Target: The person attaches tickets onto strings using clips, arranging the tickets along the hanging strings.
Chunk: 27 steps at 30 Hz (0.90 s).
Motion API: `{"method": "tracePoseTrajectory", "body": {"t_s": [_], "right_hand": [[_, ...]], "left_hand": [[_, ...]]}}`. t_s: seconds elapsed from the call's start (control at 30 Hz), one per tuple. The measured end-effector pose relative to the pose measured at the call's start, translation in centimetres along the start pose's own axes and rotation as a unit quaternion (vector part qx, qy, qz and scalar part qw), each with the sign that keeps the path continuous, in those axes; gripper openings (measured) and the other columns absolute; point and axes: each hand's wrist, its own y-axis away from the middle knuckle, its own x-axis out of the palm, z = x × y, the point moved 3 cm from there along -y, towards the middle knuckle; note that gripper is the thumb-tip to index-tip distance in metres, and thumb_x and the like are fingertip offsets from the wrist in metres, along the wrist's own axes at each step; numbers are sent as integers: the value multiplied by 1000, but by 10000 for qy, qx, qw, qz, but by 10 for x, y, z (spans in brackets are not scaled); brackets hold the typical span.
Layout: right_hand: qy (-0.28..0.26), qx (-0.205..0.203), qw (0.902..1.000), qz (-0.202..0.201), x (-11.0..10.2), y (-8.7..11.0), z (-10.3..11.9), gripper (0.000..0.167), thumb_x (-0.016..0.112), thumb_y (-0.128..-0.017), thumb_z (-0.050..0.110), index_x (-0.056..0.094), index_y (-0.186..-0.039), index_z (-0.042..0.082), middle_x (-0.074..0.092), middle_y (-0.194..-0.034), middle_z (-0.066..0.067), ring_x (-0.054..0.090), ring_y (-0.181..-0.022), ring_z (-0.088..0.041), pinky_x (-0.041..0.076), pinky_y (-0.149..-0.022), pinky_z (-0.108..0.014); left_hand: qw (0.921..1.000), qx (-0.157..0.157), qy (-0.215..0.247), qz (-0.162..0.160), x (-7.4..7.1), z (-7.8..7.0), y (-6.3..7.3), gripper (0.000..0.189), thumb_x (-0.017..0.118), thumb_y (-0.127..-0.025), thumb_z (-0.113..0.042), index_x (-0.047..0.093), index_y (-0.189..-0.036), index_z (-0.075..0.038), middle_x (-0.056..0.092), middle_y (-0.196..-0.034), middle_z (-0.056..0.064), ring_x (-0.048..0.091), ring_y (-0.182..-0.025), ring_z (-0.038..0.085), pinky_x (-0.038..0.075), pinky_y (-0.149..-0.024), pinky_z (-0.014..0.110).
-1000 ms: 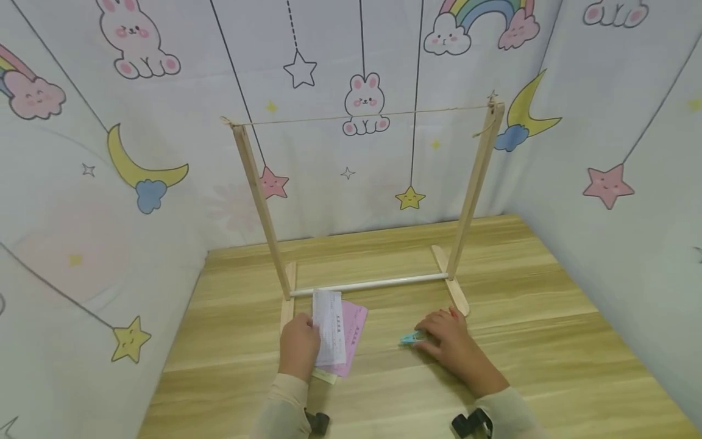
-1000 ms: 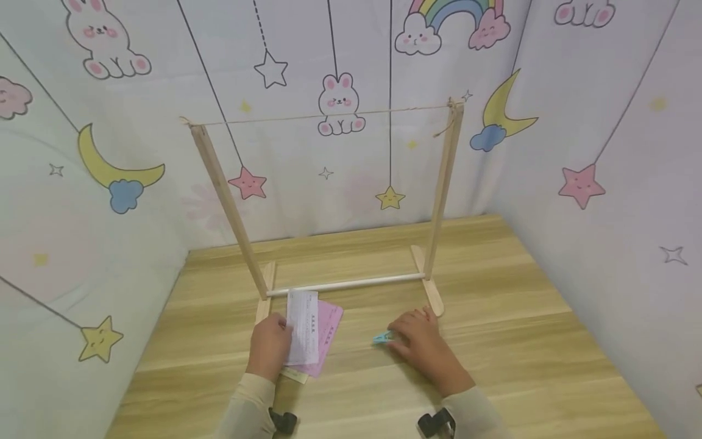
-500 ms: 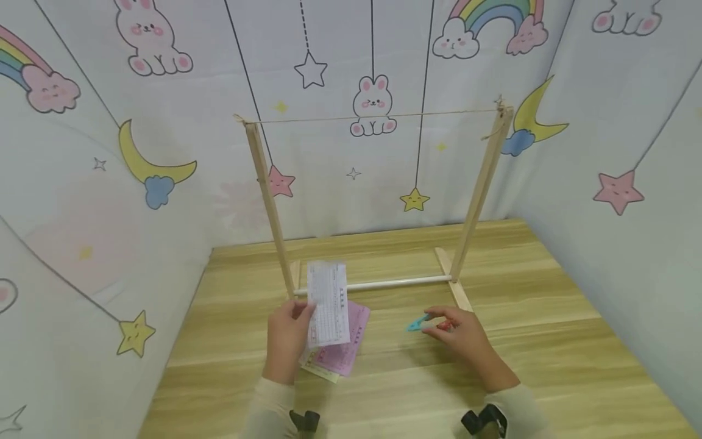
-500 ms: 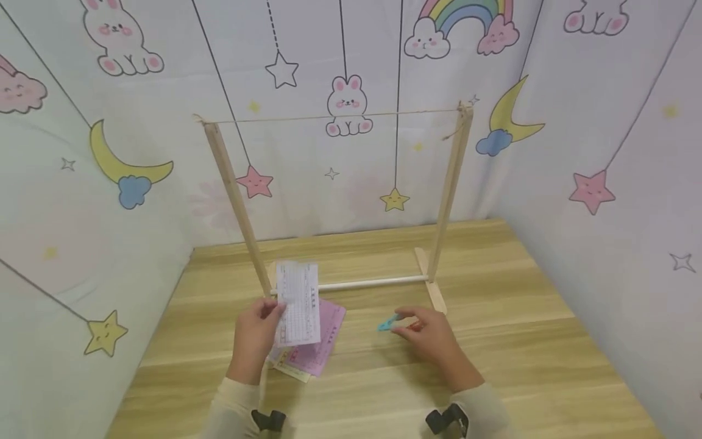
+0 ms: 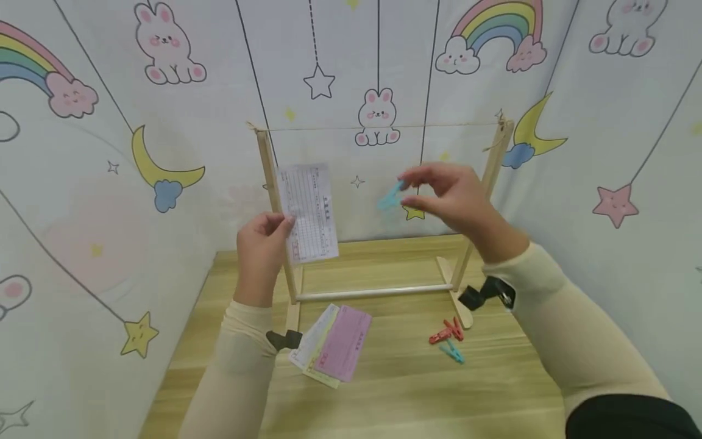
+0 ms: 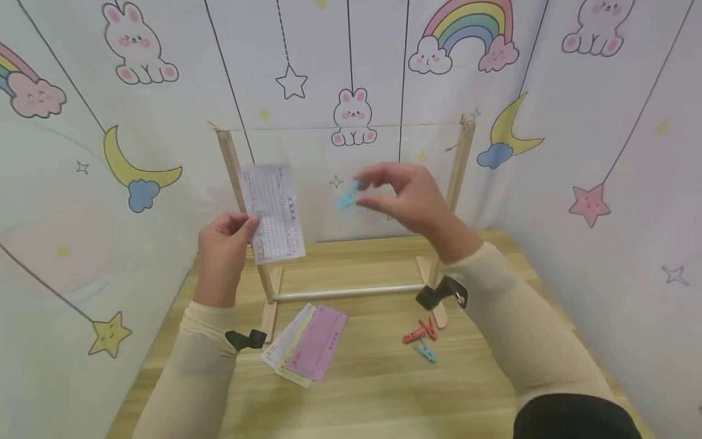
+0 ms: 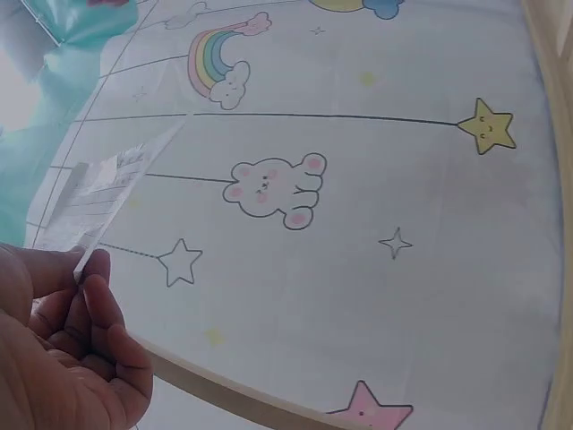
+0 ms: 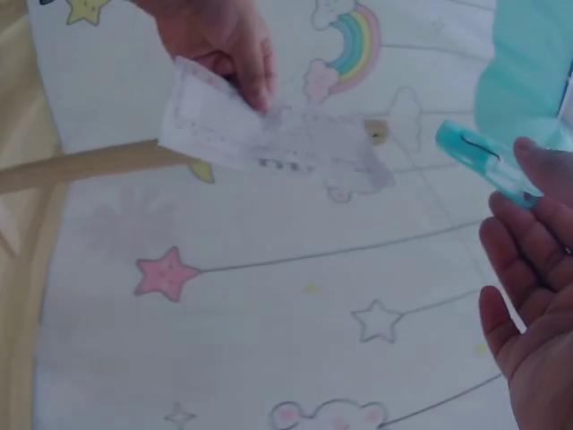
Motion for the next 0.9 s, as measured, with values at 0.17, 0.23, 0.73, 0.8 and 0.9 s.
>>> {"method": "tracePoseTrajectory", "body": {"t_s": [0.17,0.23,0.73,0.8,0.9], "right_hand": [[115,309,9993,174,12,-91,35,22,81,-91,11,75,-112,4,75,-100,-6,67,-92,-22,55,-86,-29],[301,756,9964,229,22,-119,42,23,82,-91,17,75,-111,6,76,-100,-5,69,-91,-21,56,-84,-28],[1771,1393,9712,772,74,-203,48,19,82,-91,28,75,-90,10,72,-101,-1,58,-94,-16,45,-73,-29],[1792,1386,9702,857,78,-206,48,19,82,-90,28,75,-89,10,73,-100,-1,59,-94,-15,44,-73,-29],[1744,1420,9696,969,85,-209,48,18,82,-90,26,75,-88,10,75,-98,-2,60,-94,-16,45,-75,-29]], "left_hand": [[9996,135,230,13,-4,-20,-22,22,74,-98,-23,75,-106,-2,73,-102,7,64,-92,17,51,-80,26],[9995,130,304,-6,-5,-22,-27,21,74,-98,-23,75,-104,-3,72,-102,7,64,-92,17,51,-79,26],[9998,46,215,31,-9,-26,-40,22,73,-99,-23,75,-108,-3,71,-104,8,65,-91,19,55,-77,26],[9997,81,215,9,-11,-25,-41,22,73,-99,-23,75,-108,-3,71,-104,8,65,-90,19,56,-77,25],[9996,157,243,-31,-14,-26,-43,21,73,-99,-22,75,-108,-3,72,-103,8,66,-89,19,56,-76,25]]}}
